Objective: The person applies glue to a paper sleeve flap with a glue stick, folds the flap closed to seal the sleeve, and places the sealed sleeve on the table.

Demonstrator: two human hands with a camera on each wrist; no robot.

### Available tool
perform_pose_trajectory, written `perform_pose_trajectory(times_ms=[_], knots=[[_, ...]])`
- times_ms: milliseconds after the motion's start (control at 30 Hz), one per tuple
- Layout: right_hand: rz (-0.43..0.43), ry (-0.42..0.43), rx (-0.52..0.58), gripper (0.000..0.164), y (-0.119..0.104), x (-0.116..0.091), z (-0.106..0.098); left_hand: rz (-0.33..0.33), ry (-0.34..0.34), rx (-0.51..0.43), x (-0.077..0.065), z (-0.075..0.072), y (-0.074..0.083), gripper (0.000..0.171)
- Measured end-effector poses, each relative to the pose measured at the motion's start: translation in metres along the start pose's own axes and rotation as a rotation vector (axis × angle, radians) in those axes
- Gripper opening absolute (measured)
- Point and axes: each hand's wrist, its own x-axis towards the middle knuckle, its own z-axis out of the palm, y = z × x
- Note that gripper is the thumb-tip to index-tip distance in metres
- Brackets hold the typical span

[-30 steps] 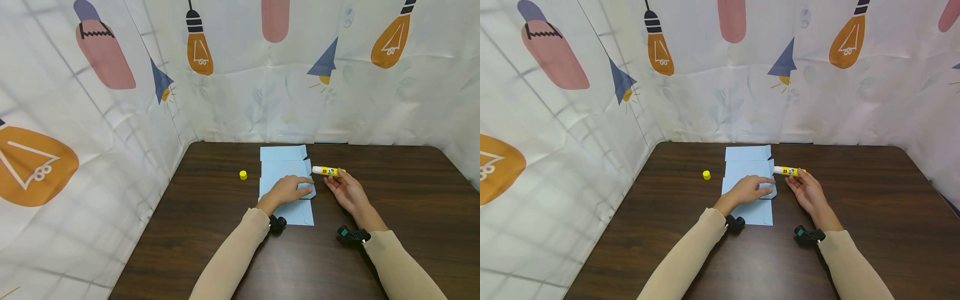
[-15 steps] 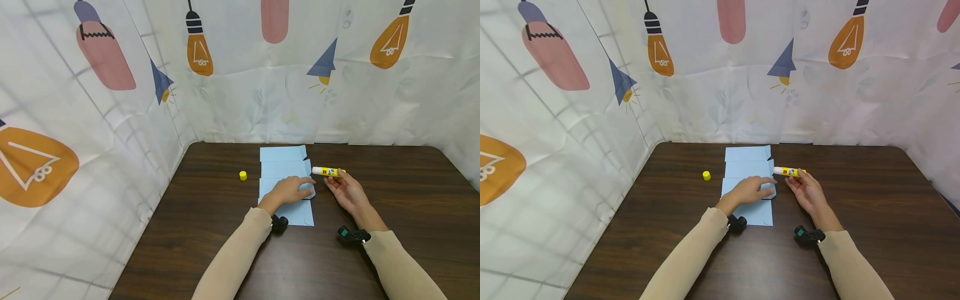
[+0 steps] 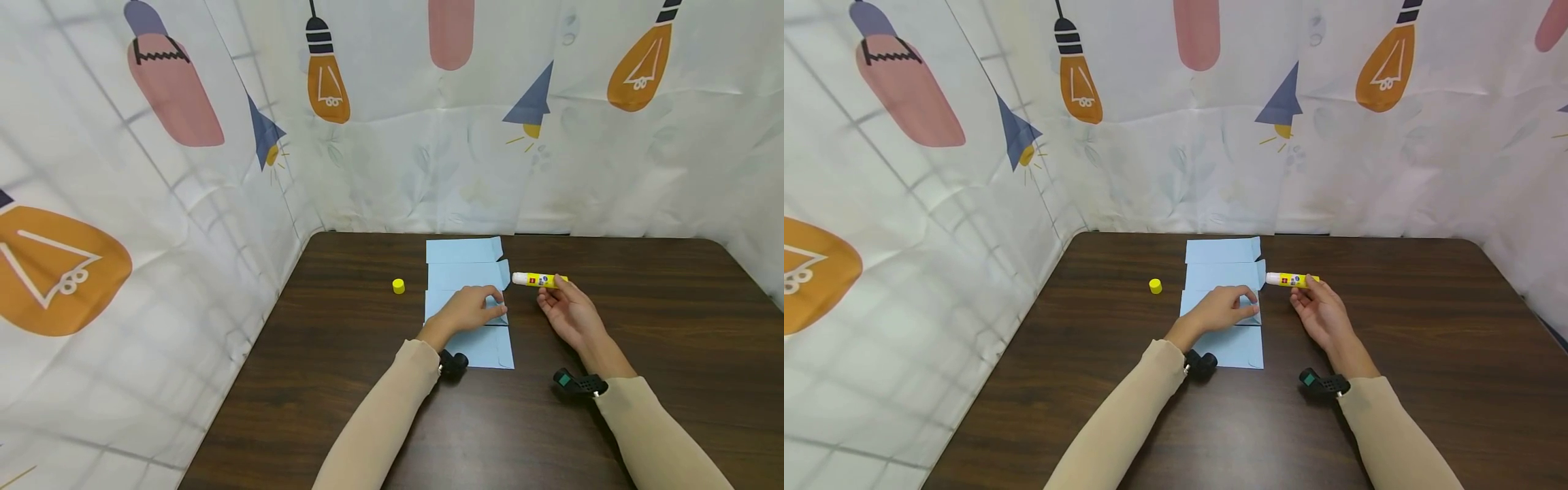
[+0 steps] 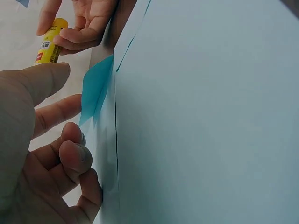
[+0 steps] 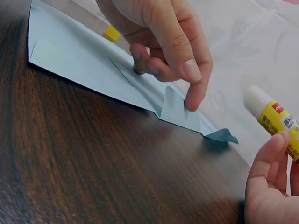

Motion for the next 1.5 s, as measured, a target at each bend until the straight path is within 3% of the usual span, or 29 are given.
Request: perform_pose_trajectory(times_ms=[367, 600, 833, 1500], knots=[[-0.111, -0.005, -0.149, 0.008, 0.003, -0.003, 0.003, -0.042, 0.014, 0.027, 0.002, 0.002, -0.001, 0.028], [-0.16, -0.083, -0.123, 0.018, -0.003, -0.003, -0.003, -0.069, 0.02, 0.044, 0.003, 0.003, 0.001, 0.033], [-0.128, -0.125, -0.073, 0.022, -0.007, -0.003, -0.007, -0.084, 0.019, 0.055, 0.005, 0.003, 0.001, 0.035], [-0.057, -0.1, -0.008, 0.022, -0.01, -0.001, -0.011, -0.112, 0.047, 0.123, 0.008, 0.002, 0.003, 0.03]])
